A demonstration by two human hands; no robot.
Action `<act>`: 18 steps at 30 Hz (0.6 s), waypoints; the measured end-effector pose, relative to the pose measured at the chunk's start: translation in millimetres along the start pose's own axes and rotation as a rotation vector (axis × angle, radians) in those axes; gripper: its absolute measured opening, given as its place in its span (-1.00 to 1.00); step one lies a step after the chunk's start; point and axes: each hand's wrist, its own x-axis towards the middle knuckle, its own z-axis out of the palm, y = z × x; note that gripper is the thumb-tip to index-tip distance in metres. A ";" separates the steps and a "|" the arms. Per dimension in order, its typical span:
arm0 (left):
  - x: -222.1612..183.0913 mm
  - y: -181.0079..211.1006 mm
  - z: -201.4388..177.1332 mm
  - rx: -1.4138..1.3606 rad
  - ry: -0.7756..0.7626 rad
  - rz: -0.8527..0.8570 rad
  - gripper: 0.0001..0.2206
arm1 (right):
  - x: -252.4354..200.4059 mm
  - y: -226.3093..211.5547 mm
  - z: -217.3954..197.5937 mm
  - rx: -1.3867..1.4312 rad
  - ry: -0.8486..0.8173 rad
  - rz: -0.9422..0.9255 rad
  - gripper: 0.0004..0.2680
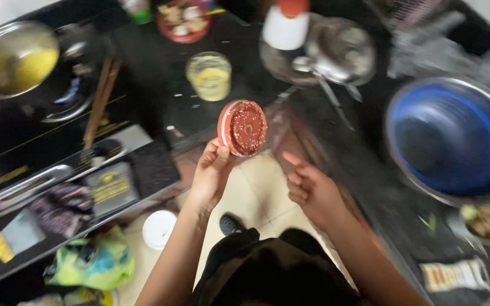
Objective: The person adds ingredients into a bowl, mixes them with a spoon, and then stirs a yellow egg mixture in a pot on a stovetop using chopsticks.
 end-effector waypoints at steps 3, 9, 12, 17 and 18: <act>12.4 26.7 -33.2 0.108 0.098 0.090 -0.81 | 59.3 -6.3 45.7 0.236 -0.241 0.191 -0.61; 53.4 58.0 -64.6 0.332 0.160 0.257 -0.84 | 159.2 -21.4 110.4 0.513 -0.448 0.412 -0.56; 77.7 64.3 -70.3 0.326 0.160 0.352 -0.84 | 204.4 -34.7 121.6 0.542 -0.426 0.517 -0.52; 123.9 66.0 -74.6 0.321 0.238 0.400 -0.84 | 273.5 -68.8 140.0 0.551 -0.466 0.693 -0.46; 132.6 63.6 -73.1 0.316 0.263 0.406 -0.84 | 282.5 -78.0 141.0 0.542 -0.461 0.717 -0.46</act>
